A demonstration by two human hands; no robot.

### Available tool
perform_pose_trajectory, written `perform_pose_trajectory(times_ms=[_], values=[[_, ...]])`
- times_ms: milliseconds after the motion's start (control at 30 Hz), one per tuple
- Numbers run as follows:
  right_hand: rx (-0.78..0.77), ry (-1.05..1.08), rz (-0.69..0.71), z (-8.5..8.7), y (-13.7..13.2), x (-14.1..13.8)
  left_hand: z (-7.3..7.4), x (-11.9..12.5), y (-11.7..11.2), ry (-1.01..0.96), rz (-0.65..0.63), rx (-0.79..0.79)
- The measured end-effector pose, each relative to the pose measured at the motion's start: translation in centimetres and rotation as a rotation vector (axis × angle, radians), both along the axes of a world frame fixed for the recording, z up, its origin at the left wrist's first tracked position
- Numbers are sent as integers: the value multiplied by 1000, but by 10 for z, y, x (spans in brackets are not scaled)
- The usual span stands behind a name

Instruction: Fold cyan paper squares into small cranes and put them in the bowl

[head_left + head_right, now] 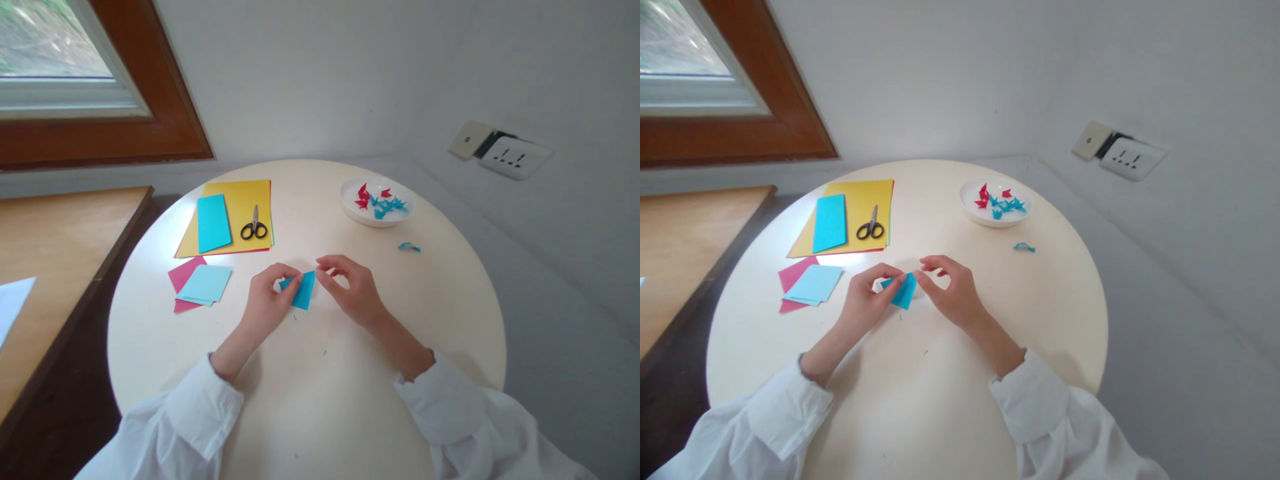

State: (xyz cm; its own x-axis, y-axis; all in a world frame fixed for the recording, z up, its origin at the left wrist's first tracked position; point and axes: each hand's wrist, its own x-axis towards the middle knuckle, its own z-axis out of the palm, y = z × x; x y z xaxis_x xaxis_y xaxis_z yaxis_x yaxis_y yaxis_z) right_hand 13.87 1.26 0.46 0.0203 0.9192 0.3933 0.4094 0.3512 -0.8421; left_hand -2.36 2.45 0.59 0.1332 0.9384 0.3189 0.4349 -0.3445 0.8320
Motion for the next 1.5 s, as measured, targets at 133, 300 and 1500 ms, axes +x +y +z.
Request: perform_pose_trajectory(times_ms=[133, 300, 1500], values=[[11, -107, 28, -6, -3, -7, -3, 2, -2, 10, -25, 15], [51, -229, 44, -12, -2, -6, -5, 0, -2, 167, -53, 151], [158, -251, -40, 2, -1, 8, 3, -4, 1, 60, -20, 198]])
